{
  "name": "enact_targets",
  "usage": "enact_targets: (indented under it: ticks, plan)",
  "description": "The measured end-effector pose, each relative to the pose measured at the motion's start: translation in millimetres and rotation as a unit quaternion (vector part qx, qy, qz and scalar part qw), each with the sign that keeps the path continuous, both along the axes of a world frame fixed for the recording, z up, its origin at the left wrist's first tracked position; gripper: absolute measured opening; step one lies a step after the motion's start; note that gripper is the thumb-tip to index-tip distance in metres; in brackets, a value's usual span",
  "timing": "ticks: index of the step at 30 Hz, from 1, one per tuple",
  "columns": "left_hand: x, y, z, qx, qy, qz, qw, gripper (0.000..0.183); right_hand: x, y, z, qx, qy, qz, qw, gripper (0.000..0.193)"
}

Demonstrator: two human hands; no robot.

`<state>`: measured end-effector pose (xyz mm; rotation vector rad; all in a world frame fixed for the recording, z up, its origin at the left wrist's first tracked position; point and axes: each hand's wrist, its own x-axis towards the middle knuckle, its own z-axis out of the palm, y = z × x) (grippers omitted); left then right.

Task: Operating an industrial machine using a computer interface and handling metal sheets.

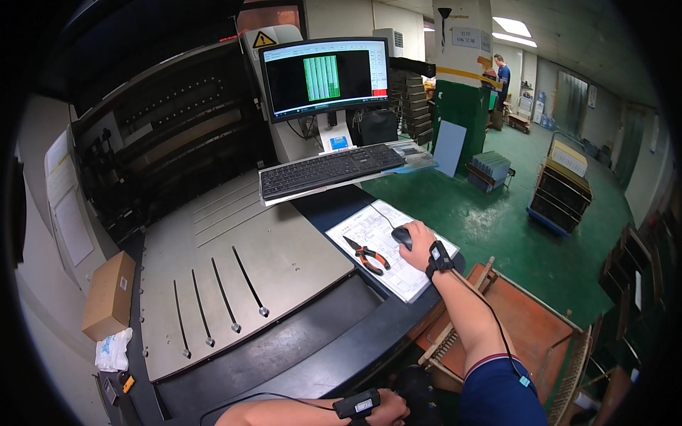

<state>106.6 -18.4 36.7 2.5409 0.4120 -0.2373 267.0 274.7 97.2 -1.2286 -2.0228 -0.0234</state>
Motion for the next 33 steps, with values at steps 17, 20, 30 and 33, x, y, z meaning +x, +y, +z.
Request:
enact_targets:
  ticks: [17,20,30,33]
  plan:
    - [3.9,-7.0,-13.2,0.039,0.028,0.024,0.999,0.026,0.1,-2.6,-0.2,-0.009,-0.022,-0.023,0.999,0.047]
    - [3.4,-7.5,-19.2,0.031,0.016,0.027,0.999,0.025,0.5,-0.9,-1.1,0.002,-0.024,-0.017,1.0,0.048]
    - [-0.8,-5.6,-16.4,0.024,-0.044,0.027,0.998,0.023,0.1,-5.0,4.0,-0.023,-0.03,-0.02,0.999,0.042]
    - [-1.4,-5.3,-10.5,0.027,-0.041,0.028,0.998,0.022,1.1,-4.5,3.3,-0.024,-0.026,-0.014,0.999,0.042]
